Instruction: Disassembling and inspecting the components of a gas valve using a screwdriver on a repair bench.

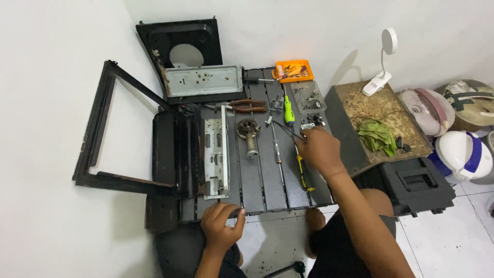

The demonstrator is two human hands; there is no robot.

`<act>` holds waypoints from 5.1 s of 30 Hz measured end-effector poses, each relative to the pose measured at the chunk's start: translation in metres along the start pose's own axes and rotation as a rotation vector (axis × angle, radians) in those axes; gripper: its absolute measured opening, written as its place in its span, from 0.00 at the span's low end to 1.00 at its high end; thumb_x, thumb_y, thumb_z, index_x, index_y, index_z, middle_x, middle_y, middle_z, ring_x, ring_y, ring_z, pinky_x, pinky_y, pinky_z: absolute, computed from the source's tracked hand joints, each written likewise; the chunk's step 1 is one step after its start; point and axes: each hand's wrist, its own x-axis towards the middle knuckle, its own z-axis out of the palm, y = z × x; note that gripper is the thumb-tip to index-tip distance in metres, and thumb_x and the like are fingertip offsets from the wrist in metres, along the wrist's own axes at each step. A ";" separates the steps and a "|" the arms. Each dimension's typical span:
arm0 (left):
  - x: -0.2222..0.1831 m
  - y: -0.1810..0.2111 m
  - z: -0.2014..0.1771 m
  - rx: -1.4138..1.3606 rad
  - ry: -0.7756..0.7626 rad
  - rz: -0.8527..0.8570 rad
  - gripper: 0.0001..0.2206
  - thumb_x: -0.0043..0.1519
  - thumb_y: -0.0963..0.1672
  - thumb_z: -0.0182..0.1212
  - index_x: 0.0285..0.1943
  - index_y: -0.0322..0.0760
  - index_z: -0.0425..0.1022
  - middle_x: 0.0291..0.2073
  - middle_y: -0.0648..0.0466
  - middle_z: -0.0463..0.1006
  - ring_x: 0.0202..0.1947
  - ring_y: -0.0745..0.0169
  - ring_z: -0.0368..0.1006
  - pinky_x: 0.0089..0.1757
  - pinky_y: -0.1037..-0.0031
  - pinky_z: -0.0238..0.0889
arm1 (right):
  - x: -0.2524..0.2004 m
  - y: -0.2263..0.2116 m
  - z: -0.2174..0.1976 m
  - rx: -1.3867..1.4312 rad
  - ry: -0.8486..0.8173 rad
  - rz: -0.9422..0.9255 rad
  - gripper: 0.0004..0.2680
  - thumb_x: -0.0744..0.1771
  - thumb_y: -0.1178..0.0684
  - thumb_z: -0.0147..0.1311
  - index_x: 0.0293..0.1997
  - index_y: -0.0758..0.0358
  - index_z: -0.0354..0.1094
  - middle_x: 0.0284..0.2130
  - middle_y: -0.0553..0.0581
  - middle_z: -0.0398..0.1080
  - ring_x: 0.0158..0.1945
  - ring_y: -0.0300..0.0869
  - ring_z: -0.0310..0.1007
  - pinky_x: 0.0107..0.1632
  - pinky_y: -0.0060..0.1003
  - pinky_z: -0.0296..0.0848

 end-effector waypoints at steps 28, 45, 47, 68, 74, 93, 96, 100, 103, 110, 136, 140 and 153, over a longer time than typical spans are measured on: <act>-0.011 -0.011 0.009 0.071 -0.063 -0.066 0.06 0.55 0.47 0.68 0.31 0.43 0.82 0.26 0.59 0.78 0.25 0.62 0.74 0.29 0.68 0.65 | 0.022 -0.010 0.040 -0.001 0.139 -0.024 0.08 0.64 0.51 0.54 0.27 0.61 0.76 0.26 0.57 0.71 0.30 0.55 0.74 0.23 0.51 0.71; -0.010 -0.009 0.010 0.075 -0.045 -0.054 0.05 0.55 0.46 0.67 0.29 0.44 0.78 0.24 0.61 0.77 0.24 0.62 0.72 0.29 0.69 0.61 | -0.010 0.066 -0.052 0.210 0.024 0.167 0.08 0.66 0.51 0.58 0.48 0.50 0.81 0.45 0.50 0.80 0.45 0.43 0.80 0.37 0.43 0.80; -0.009 -0.007 0.008 0.066 -0.049 -0.050 0.05 0.55 0.45 0.67 0.29 0.43 0.78 0.24 0.59 0.77 0.24 0.60 0.72 0.29 0.68 0.61 | -0.012 0.077 -0.043 0.252 -0.003 0.151 0.08 0.66 0.52 0.59 0.48 0.52 0.81 0.44 0.51 0.81 0.44 0.43 0.80 0.38 0.42 0.80; 0.016 0.023 0.026 0.136 -0.151 0.129 0.05 0.56 0.45 0.66 0.33 0.41 0.78 0.27 0.56 0.77 0.26 0.61 0.71 0.29 0.70 0.64 | -0.010 0.070 -0.012 0.171 -0.181 -0.207 0.05 0.63 0.47 0.65 0.39 0.45 0.83 0.35 0.47 0.80 0.38 0.44 0.78 0.34 0.43 0.73; 0.068 0.051 0.068 -0.225 -0.259 0.078 0.06 0.58 0.44 0.64 0.38 0.36 0.79 0.30 0.55 0.78 0.23 0.61 0.73 0.27 0.70 0.68 | 0.032 0.019 -0.027 0.245 0.024 -0.082 0.08 0.66 0.49 0.60 0.48 0.50 0.79 0.41 0.49 0.81 0.41 0.43 0.80 0.38 0.43 0.77; 0.074 0.034 0.083 -0.488 -0.243 -0.223 0.03 0.57 0.41 0.64 0.33 0.36 0.81 0.24 0.55 0.76 0.22 0.65 0.68 0.26 0.73 0.61 | 0.122 -0.015 0.060 0.144 0.343 -0.146 0.07 0.68 0.51 0.54 0.31 0.57 0.75 0.22 0.56 0.74 0.26 0.50 0.72 0.23 0.42 0.60; 0.074 0.032 0.084 -0.467 -0.262 -0.238 0.02 0.56 0.41 0.64 0.32 0.38 0.80 0.23 0.56 0.76 0.23 0.65 0.69 0.27 0.72 0.61 | 0.100 -0.009 0.045 0.261 0.557 -0.315 0.04 0.68 0.57 0.60 0.33 0.56 0.75 0.23 0.51 0.76 0.22 0.40 0.69 0.21 0.35 0.58; 0.076 0.028 0.095 -0.530 -0.232 -0.330 0.01 0.55 0.41 0.69 0.33 0.38 0.82 0.22 0.48 0.78 0.22 0.49 0.75 0.24 0.68 0.65 | 0.055 -0.009 0.012 0.590 0.519 -0.207 0.04 0.68 0.59 0.62 0.45 0.61 0.78 0.32 0.63 0.79 0.34 0.57 0.80 0.35 0.49 0.76; 0.092 0.044 0.084 -0.670 -0.166 -0.498 0.08 0.58 0.41 0.63 0.42 0.30 0.82 0.35 0.39 0.81 0.28 0.49 0.77 0.28 0.69 0.69 | 0.011 -0.010 -0.001 0.962 0.264 0.000 0.05 0.68 0.56 0.61 0.41 0.68 0.77 0.20 0.63 0.75 0.23 0.44 0.73 0.28 0.41 0.71; 0.102 0.047 0.089 -1.174 -0.262 -0.651 0.35 0.65 0.50 0.52 0.77 0.25 0.47 0.63 0.33 0.62 0.47 0.55 0.68 0.37 0.77 0.68 | -0.047 0.026 0.070 1.876 -0.380 0.414 0.07 0.68 0.53 0.59 0.47 0.61 0.75 0.30 0.49 0.69 0.25 0.32 0.64 0.22 0.20 0.57; 0.054 0.011 0.102 -1.371 -0.208 -0.596 0.39 0.52 0.40 0.73 0.73 0.27 0.55 0.57 0.29 0.72 0.54 0.38 0.74 0.49 0.61 0.76 | -0.073 -0.024 0.013 1.563 -0.213 0.199 0.07 0.64 0.60 0.65 0.42 0.72 0.79 0.17 0.57 0.70 0.17 0.38 0.67 0.21 0.27 0.59; 0.071 0.028 0.085 -1.330 -0.218 -0.543 0.41 0.54 0.40 0.71 0.76 0.31 0.50 0.61 0.34 0.69 0.58 0.40 0.71 0.48 0.63 0.76 | -0.072 -0.015 0.013 1.505 -0.198 0.147 0.06 0.63 0.62 0.65 0.41 0.71 0.80 0.17 0.60 0.72 0.17 0.39 0.69 0.21 0.28 0.60; 0.049 0.018 0.111 -1.237 -0.096 -0.550 0.30 0.53 0.33 0.70 0.66 0.25 0.67 0.57 0.35 0.75 0.53 0.42 0.76 0.47 0.62 0.77 | -0.067 -0.012 -0.005 1.082 0.043 -0.318 0.04 0.63 0.62 0.65 0.39 0.64 0.82 0.26 0.61 0.82 0.32 0.38 0.76 0.38 0.41 0.77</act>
